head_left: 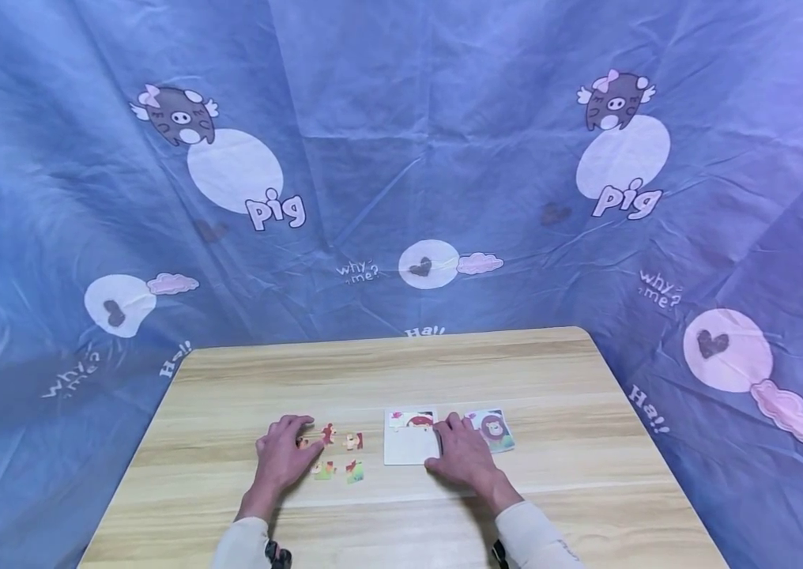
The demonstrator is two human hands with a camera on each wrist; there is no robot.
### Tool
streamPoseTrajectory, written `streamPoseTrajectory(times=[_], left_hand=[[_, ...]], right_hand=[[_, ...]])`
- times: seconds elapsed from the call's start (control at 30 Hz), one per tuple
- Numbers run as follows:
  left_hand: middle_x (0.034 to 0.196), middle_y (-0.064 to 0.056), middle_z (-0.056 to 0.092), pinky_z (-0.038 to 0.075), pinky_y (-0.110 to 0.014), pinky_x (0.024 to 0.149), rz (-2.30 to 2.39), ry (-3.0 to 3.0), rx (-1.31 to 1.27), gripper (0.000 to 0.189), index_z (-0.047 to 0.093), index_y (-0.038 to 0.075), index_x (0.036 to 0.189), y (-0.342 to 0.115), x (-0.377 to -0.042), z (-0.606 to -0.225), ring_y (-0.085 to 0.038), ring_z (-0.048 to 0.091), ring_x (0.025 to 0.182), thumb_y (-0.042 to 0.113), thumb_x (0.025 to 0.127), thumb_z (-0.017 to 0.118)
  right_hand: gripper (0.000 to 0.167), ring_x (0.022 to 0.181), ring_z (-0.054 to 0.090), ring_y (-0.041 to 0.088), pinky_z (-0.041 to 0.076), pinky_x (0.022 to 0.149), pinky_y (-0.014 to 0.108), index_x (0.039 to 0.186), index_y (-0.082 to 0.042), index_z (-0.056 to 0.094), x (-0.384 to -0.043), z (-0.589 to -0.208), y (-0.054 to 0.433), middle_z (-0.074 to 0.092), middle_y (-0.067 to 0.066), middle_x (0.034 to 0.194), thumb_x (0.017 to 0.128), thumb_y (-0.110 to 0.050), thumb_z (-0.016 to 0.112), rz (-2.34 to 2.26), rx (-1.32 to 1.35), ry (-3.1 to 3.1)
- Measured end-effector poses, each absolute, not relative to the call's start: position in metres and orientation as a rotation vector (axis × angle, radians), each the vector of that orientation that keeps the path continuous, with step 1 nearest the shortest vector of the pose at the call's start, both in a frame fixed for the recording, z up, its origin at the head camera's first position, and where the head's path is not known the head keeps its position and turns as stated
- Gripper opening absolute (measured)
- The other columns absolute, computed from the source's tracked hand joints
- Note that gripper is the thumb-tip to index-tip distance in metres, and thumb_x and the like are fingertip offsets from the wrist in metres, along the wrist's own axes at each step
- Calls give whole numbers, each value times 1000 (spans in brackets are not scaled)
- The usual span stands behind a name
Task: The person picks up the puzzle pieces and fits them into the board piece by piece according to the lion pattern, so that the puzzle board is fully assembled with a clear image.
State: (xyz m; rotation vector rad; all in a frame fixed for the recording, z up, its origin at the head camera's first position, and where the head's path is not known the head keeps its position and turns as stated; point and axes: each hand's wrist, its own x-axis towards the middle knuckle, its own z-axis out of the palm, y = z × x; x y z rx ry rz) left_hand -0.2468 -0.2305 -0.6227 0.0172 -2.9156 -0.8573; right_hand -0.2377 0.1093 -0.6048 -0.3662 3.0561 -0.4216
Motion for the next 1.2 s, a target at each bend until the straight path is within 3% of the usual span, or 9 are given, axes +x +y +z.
streamPoseTrajectory(times=[0.87, 1.2], left_hand=[[132, -10, 53, 27, -54, 89, -865, -2974, 94, 46, 63, 16, 122, -260, -239, -631, -29, 44, 117, 38, 83, 70], [132, -11, 52, 26, -53, 88, -850, -2967, 91, 34, 66, 14, 113, -266, -244, -630, -31, 43, 119, 33, 85, 69]], right_hand=[[68, 91, 49, 21, 47, 82, 40, 121, -9, 62, -240, -605, 107, 53, 6, 105, 68, -50, 77, -427, -329, 3049], [68, 91, 49, 22, 46, 82, 41, 121, -7, 61, -243, -603, 102, 53, 7, 105, 68, -48, 78, -453, -324, 3052]])
